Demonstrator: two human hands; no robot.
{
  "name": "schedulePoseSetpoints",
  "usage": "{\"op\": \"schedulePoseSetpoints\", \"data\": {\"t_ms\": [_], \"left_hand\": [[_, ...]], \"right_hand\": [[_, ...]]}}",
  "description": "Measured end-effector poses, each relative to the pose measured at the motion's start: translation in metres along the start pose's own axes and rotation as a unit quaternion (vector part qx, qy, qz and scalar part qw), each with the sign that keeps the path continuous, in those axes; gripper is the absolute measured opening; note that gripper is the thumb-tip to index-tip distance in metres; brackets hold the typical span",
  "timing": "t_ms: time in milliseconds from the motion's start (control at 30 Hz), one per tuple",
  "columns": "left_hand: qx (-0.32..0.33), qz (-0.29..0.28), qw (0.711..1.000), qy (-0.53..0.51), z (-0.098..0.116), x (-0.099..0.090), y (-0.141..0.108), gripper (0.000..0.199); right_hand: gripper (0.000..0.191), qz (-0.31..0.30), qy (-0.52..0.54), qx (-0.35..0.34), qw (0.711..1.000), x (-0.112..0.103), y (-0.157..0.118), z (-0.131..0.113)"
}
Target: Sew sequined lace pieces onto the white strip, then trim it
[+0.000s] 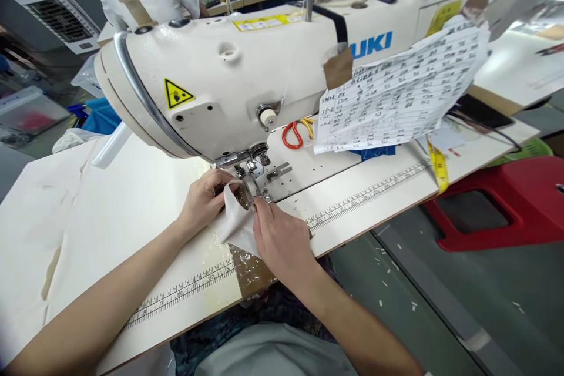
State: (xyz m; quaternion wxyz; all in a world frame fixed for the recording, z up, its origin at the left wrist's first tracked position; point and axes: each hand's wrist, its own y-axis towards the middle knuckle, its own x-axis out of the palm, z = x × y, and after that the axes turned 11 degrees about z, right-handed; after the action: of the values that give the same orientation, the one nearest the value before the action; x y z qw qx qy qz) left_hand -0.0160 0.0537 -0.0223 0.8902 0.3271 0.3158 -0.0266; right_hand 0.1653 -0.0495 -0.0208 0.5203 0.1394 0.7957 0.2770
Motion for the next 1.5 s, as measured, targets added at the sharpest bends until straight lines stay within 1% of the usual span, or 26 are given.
{"op": "schedulePoseSetpoints", "data": {"t_ms": [133,233,333,400,500,600,667,733,800,867,933,1000,1033,1100,1200,1300,1367,1500], "left_hand": [[0.036,0.002,0.999,0.021,0.0,0.0,0.0,0.012],[0.086,-0.003,0.994,0.067,0.0,0.001,0.0,0.01],[0.144,-0.029,0.982,0.115,0.002,0.001,-0.002,0.02],[0.171,-0.053,0.973,0.143,0.005,0.002,-0.003,0.026],[0.183,-0.094,0.961,0.185,0.007,0.004,-0.002,0.024],[0.171,-0.129,0.956,0.201,0.009,0.001,0.0,0.023],[0.156,-0.134,0.96,0.191,0.014,-0.002,-0.001,0.025],[0.158,-0.14,0.962,0.174,0.02,-0.007,-0.004,0.027],[0.178,-0.155,0.957,0.168,0.026,-0.012,-0.007,0.029],[0.191,-0.164,0.95,0.185,0.029,-0.015,-0.01,0.031],[0.191,-0.17,0.944,0.209,0.031,-0.015,-0.013,0.034],[0.181,-0.168,0.941,0.229,0.036,-0.012,-0.017,0.034],[0.17,-0.163,0.942,0.238,0.04,-0.01,-0.019,0.034],[0.142,-0.148,0.947,0.249,0.048,-0.007,-0.022,0.032],[0.119,-0.131,0.954,0.242,0.054,-0.003,-0.027,0.031],[0.131,-0.122,0.959,0.218,0.053,-0.003,-0.03,0.036],[0.138,-0.124,0.962,0.201,0.049,-0.005,-0.032,0.039],[0.13,-0.147,0.964,0.18,0.045,-0.012,-0.032,0.043]], "right_hand": [[0.031,0.001,-0.012,-0.001,1.0,0.0,0.003,0.0],[0.03,0.012,-0.022,-0.015,1.0,0.001,0.004,0.0],[0.031,0.046,-0.03,-0.045,0.997,0.001,0.003,0.0],[0.031,0.07,-0.039,-0.059,0.995,0.001,0.001,0.001],[0.029,0.082,-0.049,-0.083,0.992,0.004,-0.001,0.004],[0.03,0.085,-0.046,-0.111,0.989,0.009,-0.002,0.007],[0.031,0.086,-0.051,-0.121,0.988,0.009,-0.003,0.006],[0.031,0.091,-0.065,-0.108,0.988,0.005,-0.006,0.003],[0.03,0.09,-0.057,-0.08,0.991,-0.003,-0.01,0.0],[0.026,0.062,-0.003,-0.045,0.997,-0.015,-0.018,-0.001],[0.02,0.016,0.068,-0.006,0.998,-0.029,-0.029,-0.002],[0.017,-0.03,0.114,0.02,0.993,-0.043,-0.042,-0.003],[0.018,-0.044,0.122,0.021,0.991,-0.048,-0.048,-0.002],[0.022,-0.049,0.117,0.007,0.992,-0.056,-0.056,0.0],[0.025,-0.028,0.08,-0.024,0.996,-0.058,-0.06,0.003],[0.03,-0.003,0.038,-0.049,0.998,-0.056,-0.057,0.005],[0.033,0.001,0.025,-0.06,0.998,-0.056,-0.056,0.005],[0.033,-0.027,0.039,-0.07,0.996,-0.057,-0.056,0.004]]}}
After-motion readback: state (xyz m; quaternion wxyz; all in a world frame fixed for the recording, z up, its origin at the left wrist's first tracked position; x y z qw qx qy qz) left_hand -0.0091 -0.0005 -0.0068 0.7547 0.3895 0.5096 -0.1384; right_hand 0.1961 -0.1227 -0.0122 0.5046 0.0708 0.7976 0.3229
